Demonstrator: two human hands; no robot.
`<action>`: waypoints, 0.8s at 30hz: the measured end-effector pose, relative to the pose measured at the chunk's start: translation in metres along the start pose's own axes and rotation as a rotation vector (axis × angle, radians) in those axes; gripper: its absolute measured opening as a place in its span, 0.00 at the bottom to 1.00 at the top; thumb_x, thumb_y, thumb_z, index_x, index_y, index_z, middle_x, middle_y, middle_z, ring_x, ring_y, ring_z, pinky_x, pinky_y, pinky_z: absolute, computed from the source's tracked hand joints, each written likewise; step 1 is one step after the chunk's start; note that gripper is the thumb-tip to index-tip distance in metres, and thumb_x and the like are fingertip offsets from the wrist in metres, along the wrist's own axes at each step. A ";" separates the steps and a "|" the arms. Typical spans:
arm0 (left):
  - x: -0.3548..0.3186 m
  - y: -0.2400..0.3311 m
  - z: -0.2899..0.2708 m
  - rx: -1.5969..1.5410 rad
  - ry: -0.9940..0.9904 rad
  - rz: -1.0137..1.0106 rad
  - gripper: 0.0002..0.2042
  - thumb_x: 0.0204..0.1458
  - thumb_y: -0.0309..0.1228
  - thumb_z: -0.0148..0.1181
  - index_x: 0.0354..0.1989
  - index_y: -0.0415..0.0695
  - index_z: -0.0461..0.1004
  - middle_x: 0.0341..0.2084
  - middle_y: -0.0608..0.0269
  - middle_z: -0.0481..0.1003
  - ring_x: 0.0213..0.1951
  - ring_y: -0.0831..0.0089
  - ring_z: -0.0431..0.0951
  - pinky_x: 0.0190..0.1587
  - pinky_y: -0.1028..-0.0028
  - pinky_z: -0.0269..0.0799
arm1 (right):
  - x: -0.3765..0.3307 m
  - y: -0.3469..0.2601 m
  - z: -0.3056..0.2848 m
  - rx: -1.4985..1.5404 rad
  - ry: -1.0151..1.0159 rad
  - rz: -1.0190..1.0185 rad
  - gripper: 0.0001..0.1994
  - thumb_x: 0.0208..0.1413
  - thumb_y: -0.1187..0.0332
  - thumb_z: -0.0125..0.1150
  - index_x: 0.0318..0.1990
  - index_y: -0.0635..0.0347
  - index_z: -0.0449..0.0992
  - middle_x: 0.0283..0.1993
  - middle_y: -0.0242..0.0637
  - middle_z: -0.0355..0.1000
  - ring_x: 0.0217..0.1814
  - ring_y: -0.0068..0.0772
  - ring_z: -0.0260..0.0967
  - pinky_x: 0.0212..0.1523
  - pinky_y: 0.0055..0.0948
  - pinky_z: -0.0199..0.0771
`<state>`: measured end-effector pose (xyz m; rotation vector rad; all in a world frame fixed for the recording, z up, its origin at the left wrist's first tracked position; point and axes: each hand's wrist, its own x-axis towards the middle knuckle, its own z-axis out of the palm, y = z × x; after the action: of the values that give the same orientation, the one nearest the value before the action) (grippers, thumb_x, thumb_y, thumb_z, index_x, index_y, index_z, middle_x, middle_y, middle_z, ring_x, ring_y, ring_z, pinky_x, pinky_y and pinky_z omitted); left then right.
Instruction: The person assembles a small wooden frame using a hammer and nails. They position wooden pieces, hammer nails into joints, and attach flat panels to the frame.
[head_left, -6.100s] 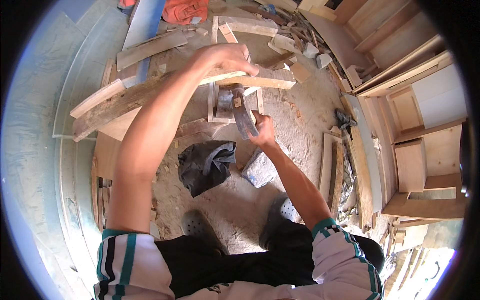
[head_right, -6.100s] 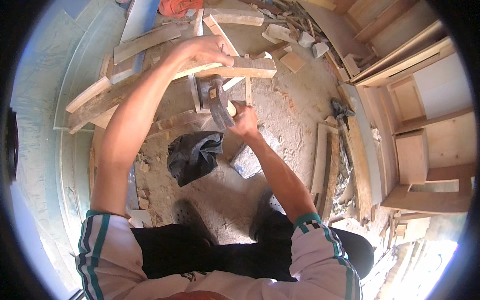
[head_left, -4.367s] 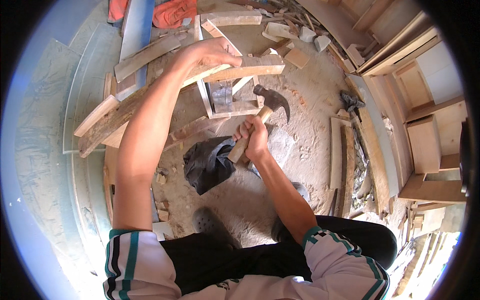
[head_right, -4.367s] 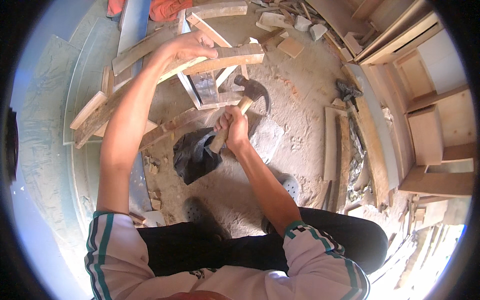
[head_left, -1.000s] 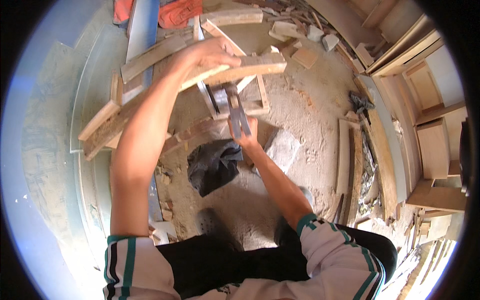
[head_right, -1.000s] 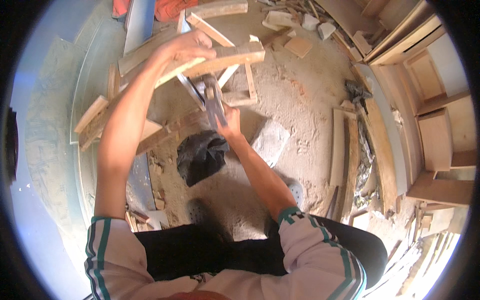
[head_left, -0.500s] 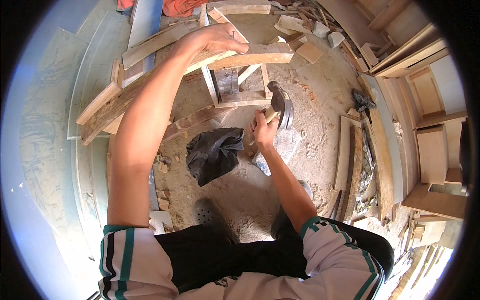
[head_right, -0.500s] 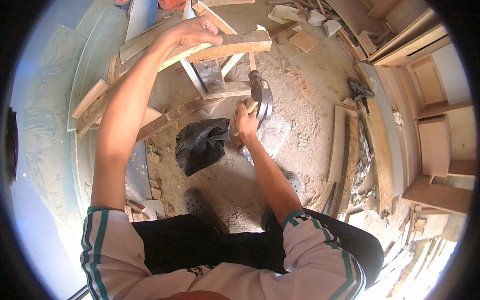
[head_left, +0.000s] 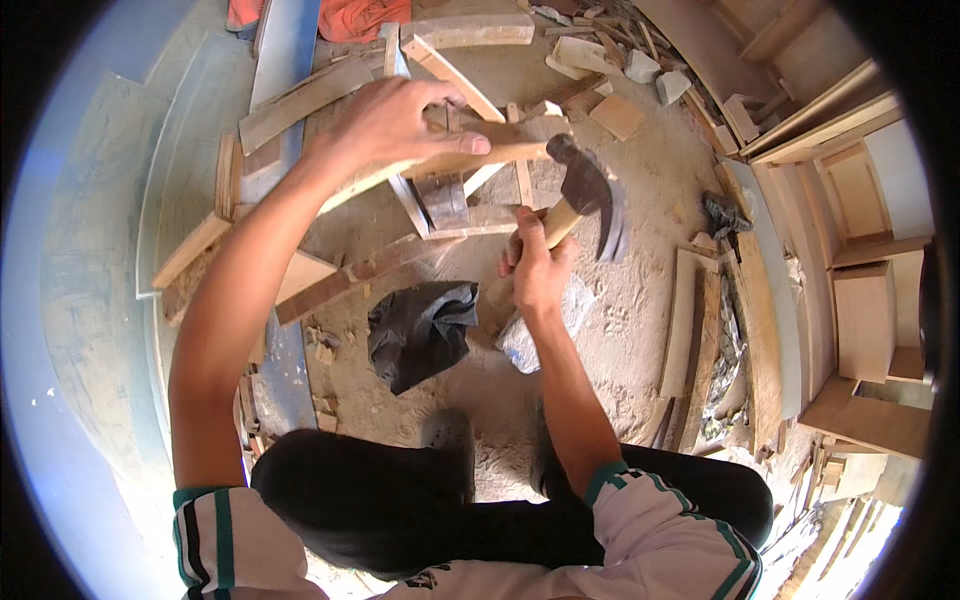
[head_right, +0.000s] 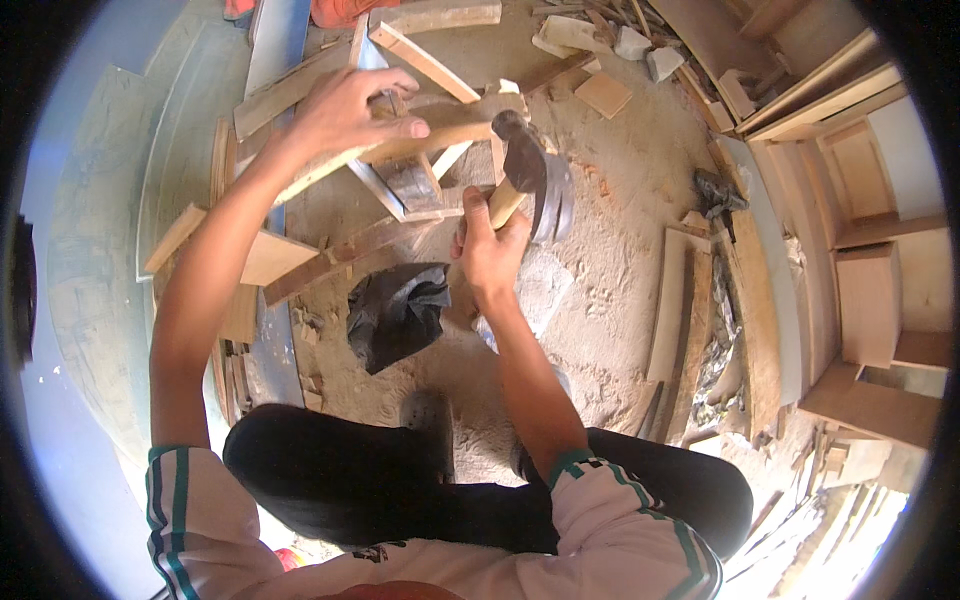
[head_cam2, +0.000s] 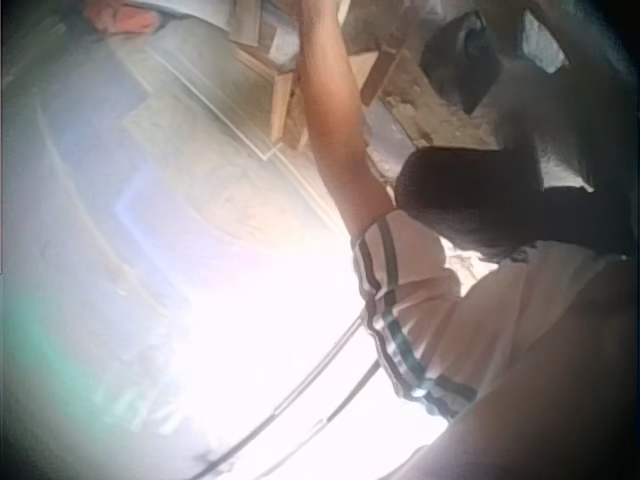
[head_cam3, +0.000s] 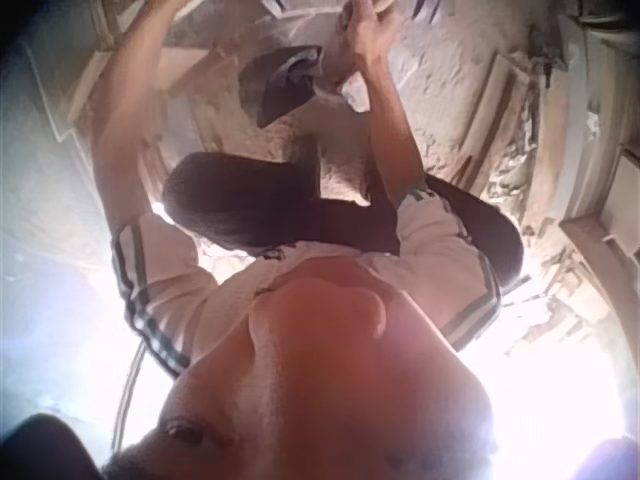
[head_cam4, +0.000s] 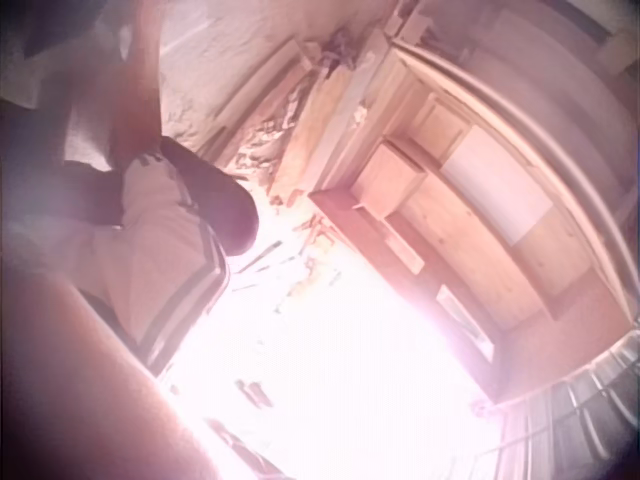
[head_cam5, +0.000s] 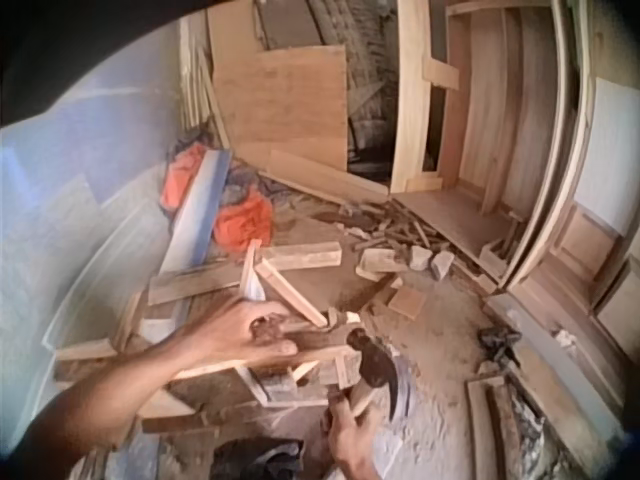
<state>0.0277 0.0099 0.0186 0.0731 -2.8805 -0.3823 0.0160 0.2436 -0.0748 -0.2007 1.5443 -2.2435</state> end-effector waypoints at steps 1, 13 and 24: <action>-0.003 0.003 -0.007 -0.140 -0.050 -0.055 0.34 0.48 0.62 0.62 0.51 0.44 0.77 0.45 0.53 0.80 0.50 0.61 0.79 0.52 0.62 0.73 | 0.008 -0.017 -0.001 -0.057 -0.029 -0.022 0.11 0.63 0.65 0.57 0.33 0.63 0.69 0.18 0.30 0.61 0.13 0.21 0.56 0.13 0.26 0.59; -0.035 0.023 -0.010 -0.409 0.084 -0.270 0.22 0.45 0.35 0.67 0.50 0.40 0.75 0.43 0.51 0.79 0.47 0.55 0.79 0.55 0.64 0.71 | 0.036 -0.168 0.026 -0.629 -0.379 0.202 0.17 0.65 0.57 0.58 0.33 0.63 0.68 0.17 0.27 0.62 0.12 0.18 0.61 0.12 0.25 0.60; -0.028 -0.002 -0.012 -0.051 -0.167 -0.195 0.35 0.42 0.56 0.67 0.50 0.36 0.74 0.48 0.46 0.76 0.55 0.50 0.73 0.62 0.59 0.65 | 0.019 -0.182 0.076 -1.028 -0.521 0.242 0.15 0.63 0.61 0.59 0.33 0.66 0.69 0.16 0.28 0.63 0.12 0.17 0.61 0.12 0.24 0.62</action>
<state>0.0575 0.0070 0.0234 0.3306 -3.0349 -0.5206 -0.0203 0.2256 0.1188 -0.7542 2.0815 -0.9253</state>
